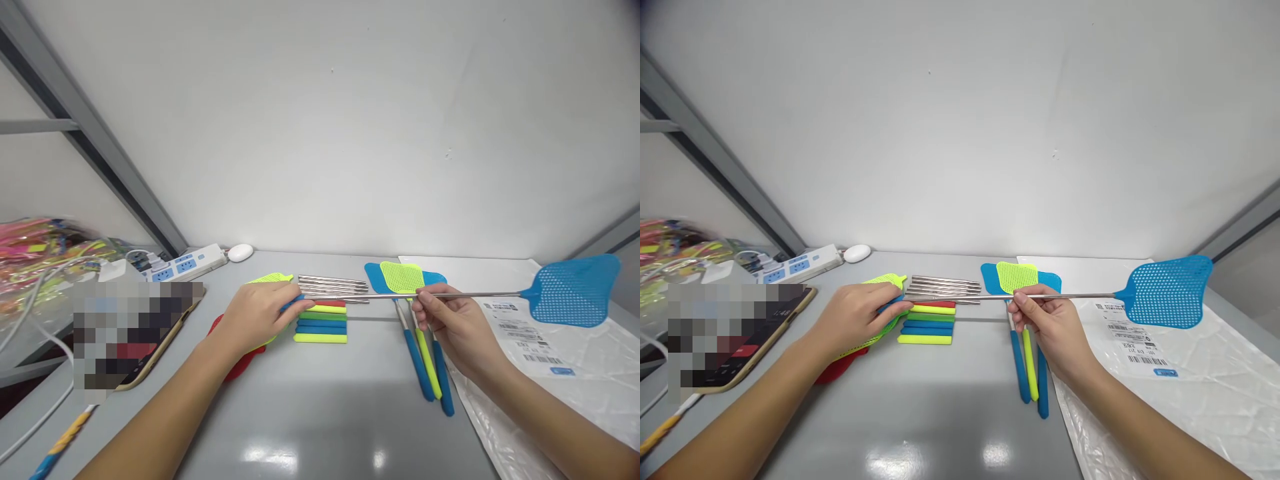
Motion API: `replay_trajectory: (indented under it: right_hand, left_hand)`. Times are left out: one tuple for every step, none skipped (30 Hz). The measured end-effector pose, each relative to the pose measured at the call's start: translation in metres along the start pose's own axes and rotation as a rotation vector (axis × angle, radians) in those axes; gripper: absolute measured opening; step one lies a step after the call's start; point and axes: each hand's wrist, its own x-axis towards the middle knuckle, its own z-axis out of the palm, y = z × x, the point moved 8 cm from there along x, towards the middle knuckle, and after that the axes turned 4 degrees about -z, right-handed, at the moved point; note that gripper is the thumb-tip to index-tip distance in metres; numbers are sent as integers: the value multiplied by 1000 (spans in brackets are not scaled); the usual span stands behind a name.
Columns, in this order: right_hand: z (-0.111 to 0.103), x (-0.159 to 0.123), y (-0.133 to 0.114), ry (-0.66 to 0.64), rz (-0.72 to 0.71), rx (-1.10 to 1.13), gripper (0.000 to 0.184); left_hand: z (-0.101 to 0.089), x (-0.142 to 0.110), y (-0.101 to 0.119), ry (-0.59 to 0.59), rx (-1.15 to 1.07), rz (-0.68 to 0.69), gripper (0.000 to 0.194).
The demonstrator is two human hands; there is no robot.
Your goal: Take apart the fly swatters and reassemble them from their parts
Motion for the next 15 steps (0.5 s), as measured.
replay_trajectory:
  right_hand:
    - [-1, 1, 0, -2, -8, -9, 19]
    - [-3, 2, -1, -4, -14, -16, 19]
    - [-4, 2, -1, -6, -21, -18, 18]
    - [-5, 3, 0, -10, -30, -17, 18]
    - [-5, 2, 0, -17, -37, -20, 18]
    - [-3, 0, 1, -29, -42, -30, 18]
    - [0, -2, 3, -50, -43, -48, 17]
    - [5, -6, 6, -82, -39, -72, 17]
    - [12, -11, 10, -127, -29, -99, 17]
    - [20, -17, 13, -175, -21, -122, 16]
    - [26, -22, 16, -217, -18, -135, 15]
    - [32, -27, 18, -249, -22, -139, 14]
    - [36, -31, 18, -269, -32, -136, 13]
    - [38, -34, 17, -273, -47, -132, 12]
    - [39, -35, 17, -269, -62, -132, 11]
  left_hand:
    - [0, -1, 1, 19, 3, 10, 40]
    - [0, -1, 1, 38, 7, 23, 40]
    - [0, -2, 3, 58, 12, 36, 41]
    - [0, -2, 5, 75, 19, 49, 41]
    - [-1, -3, 8, 91, 26, 63, 40]
    - [-2, -3, 14, 110, 31, 80, 40]
    - [-4, -4, 22, 130, 31, 103, 40]
    - [-6, -4, 32, 148, 24, 129, 39]
    - [-8, -5, 44, 164, 9, 160, 39]
    - [-10, -5, 57, 168, -13, 195, 39]
    - [-11, -5, 68, 166, -33, 216, 39]
    - [-13, -6, 79, 170, -51, 235, 40]
    - [-14, -6, 87, 177, -60, 239, 40]
    - [-16, -6, 93, 189, -64, 233, 40]
    - [-18, -6, 96, 200, -64, 225, 40]
